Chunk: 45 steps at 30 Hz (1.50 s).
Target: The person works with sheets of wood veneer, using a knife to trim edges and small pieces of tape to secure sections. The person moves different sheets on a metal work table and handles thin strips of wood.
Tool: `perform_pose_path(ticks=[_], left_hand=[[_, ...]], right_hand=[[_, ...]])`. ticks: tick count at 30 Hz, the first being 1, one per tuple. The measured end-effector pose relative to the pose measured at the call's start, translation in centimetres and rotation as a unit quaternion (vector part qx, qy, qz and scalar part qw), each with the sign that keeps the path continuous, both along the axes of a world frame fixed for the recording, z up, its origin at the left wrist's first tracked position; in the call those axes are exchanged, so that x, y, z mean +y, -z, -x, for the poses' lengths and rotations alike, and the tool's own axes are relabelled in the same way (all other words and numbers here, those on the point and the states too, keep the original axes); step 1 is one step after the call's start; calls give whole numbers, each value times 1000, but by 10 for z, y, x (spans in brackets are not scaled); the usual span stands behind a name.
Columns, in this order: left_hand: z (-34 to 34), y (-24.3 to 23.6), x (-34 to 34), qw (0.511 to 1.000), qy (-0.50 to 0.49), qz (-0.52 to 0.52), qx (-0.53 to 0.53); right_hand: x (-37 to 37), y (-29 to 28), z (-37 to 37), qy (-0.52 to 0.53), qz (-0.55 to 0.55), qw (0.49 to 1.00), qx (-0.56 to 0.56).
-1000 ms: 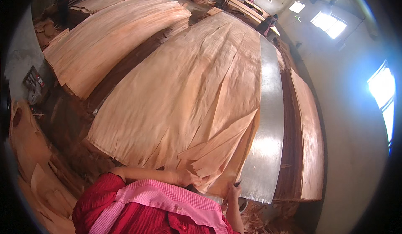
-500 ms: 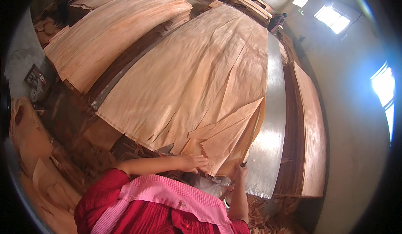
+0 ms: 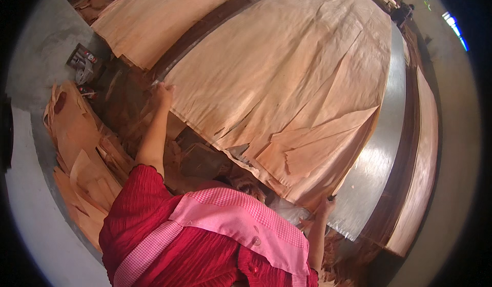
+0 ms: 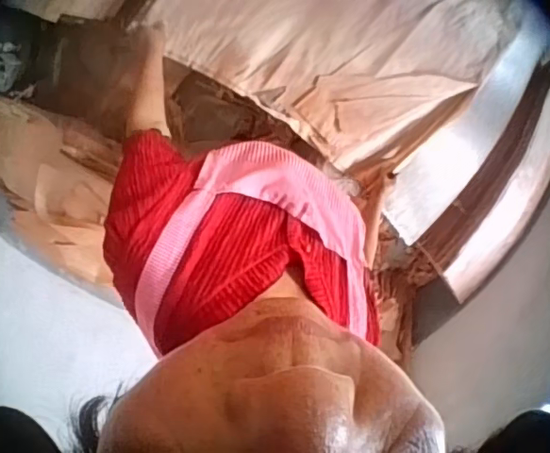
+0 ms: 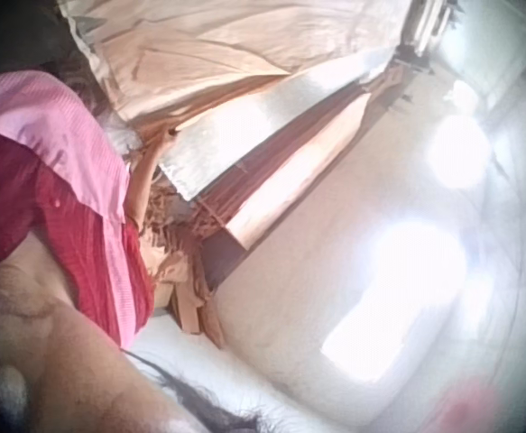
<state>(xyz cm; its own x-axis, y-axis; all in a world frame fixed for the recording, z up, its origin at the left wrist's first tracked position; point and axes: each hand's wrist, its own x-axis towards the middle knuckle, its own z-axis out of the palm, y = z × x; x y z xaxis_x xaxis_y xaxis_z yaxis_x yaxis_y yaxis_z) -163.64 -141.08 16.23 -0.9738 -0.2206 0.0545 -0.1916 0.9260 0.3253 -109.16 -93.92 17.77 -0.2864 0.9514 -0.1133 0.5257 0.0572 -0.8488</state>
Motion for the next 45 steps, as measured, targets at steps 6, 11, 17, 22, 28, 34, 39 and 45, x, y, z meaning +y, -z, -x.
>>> perform_pose_path(ticks=[6, 11, 17, 22, 28, 34, 39, 45], left_hand=[[13, -3, 5, 1000, -17, -1, 20], [38, 23, -14, 988, -27, -101, 111], [64, 36, -46, 893, -28, -420, 158], [76, 54, -59, 852, -54, -499, 152], [-6, 21, 14, 938, 183, -97, 277], [-146, -19, 191, 771, 562, -234, 186], [-219, -10, 280, 829, 529, -65, 170], [-233, -21, 291, 811, 549, -180, 95]], right_hand=[[1, -5, 6, 3, -16, 996, -90], [15, 9, 27, 9, 23, 999, -36], [14, 14, 12, 9, -46, 998, -31], [23, 17, 2, -9, 18, 999, -32], [1, -36, -16, 34, -147, 881, -448], [-48, -83, 146, -225, -177, 956, -68], [-53, -58, 246, -280, -173, 933, -143], [-27, -50, 247, -136, -87, 976, -147]])
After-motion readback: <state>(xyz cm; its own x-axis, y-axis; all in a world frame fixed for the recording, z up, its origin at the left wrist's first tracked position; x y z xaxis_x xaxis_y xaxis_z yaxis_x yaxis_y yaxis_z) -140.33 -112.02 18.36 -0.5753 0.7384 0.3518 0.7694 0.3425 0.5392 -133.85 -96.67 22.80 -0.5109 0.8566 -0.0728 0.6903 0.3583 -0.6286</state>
